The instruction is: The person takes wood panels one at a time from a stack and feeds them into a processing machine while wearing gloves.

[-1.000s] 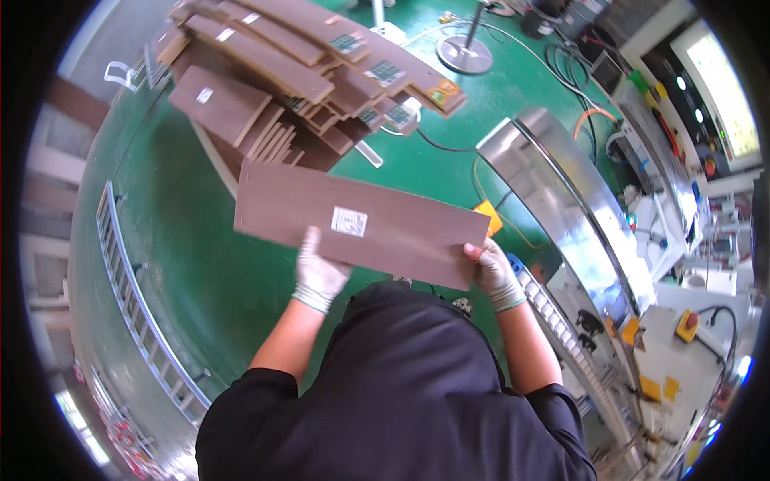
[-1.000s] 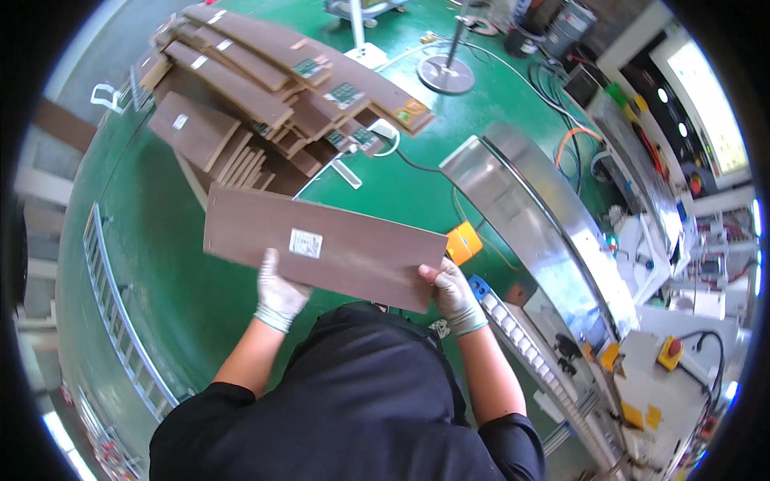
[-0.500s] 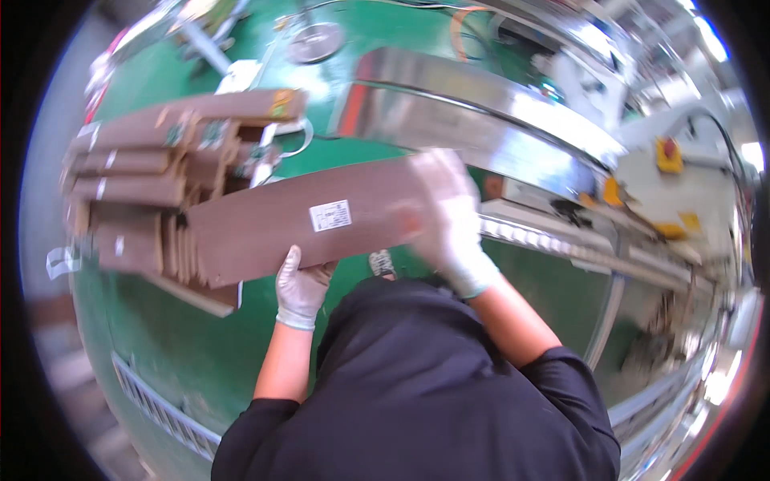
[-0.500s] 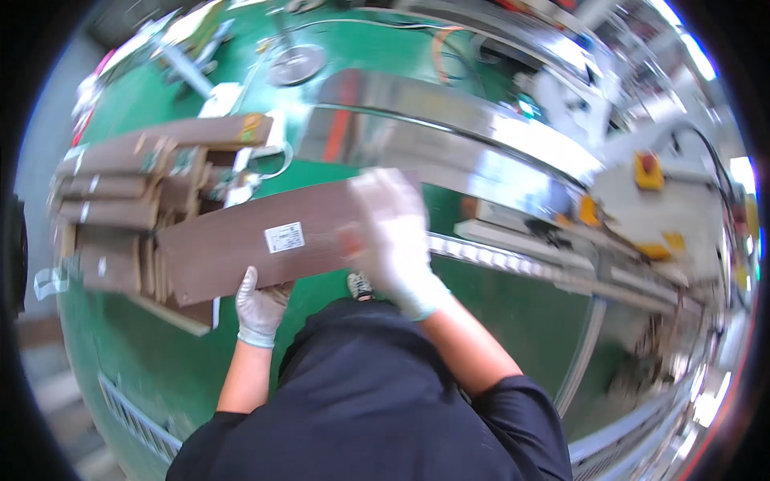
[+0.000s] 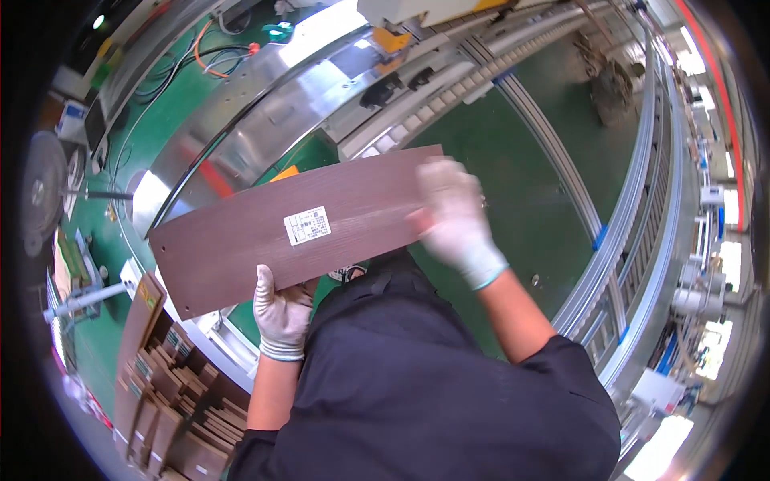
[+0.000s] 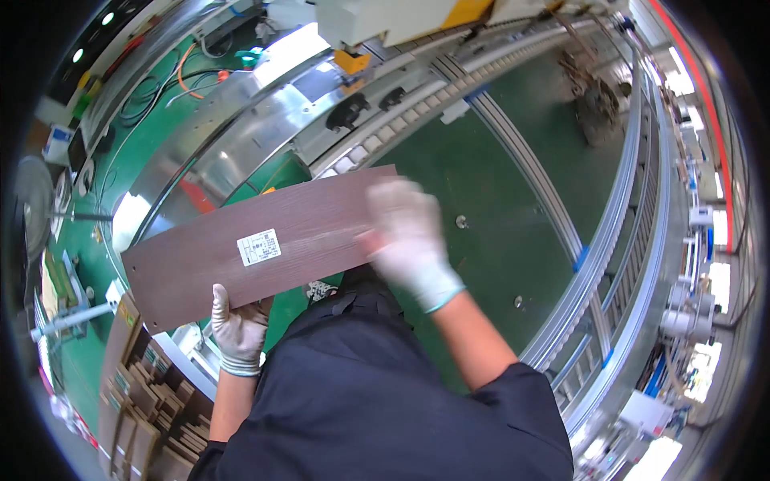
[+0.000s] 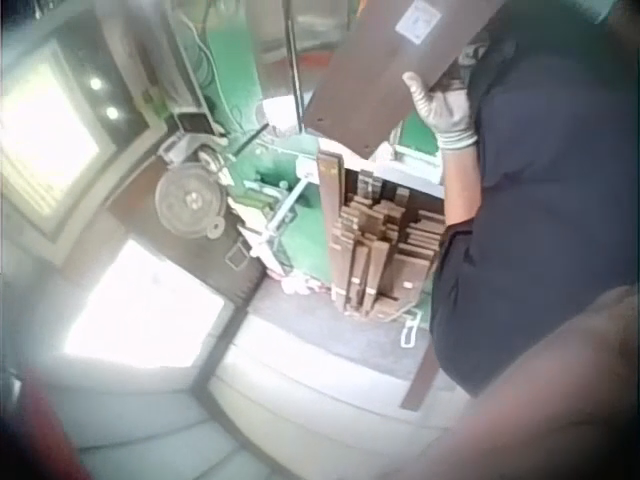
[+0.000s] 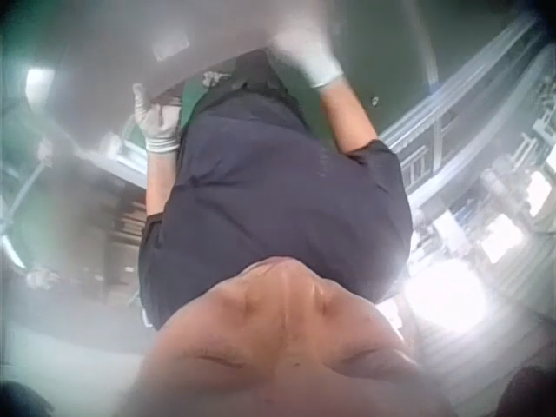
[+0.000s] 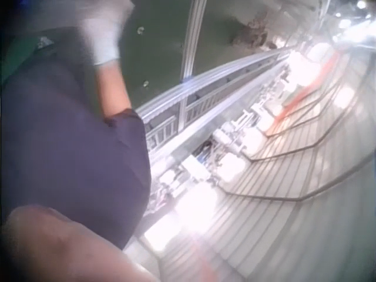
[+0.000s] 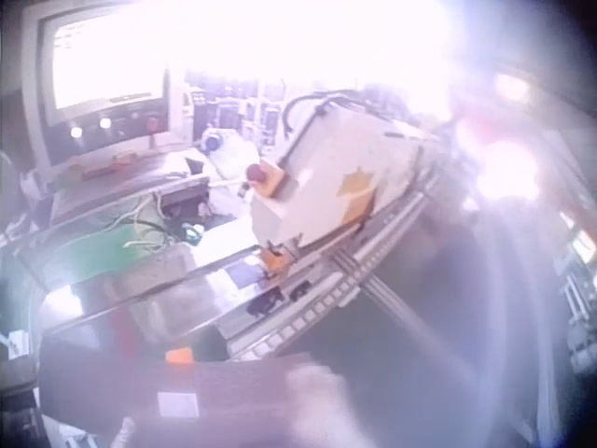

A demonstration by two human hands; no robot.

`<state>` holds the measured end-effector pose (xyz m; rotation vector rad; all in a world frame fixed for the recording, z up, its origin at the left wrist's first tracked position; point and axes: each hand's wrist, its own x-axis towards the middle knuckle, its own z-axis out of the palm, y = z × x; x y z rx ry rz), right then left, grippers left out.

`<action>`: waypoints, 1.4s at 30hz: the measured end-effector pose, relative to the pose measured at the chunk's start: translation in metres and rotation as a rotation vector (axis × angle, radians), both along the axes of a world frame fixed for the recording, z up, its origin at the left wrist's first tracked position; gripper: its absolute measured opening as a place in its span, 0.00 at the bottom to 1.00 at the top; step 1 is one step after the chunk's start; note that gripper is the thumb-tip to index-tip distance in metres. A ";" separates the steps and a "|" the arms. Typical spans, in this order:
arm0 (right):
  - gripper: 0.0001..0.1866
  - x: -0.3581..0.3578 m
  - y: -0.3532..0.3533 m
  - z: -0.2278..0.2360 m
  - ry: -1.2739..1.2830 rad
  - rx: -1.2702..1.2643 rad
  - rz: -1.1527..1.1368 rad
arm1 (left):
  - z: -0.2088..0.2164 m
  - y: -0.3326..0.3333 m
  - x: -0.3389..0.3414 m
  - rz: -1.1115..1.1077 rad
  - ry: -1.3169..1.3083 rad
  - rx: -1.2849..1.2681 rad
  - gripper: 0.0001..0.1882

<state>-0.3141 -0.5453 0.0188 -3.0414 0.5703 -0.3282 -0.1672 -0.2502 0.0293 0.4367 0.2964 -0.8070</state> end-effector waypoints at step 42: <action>0.37 -0.021 -0.030 -0.047 -1.058 2.540 -0.968 | -0.045 -0.230 0.126 -0.544 -0.255 0.622 0.21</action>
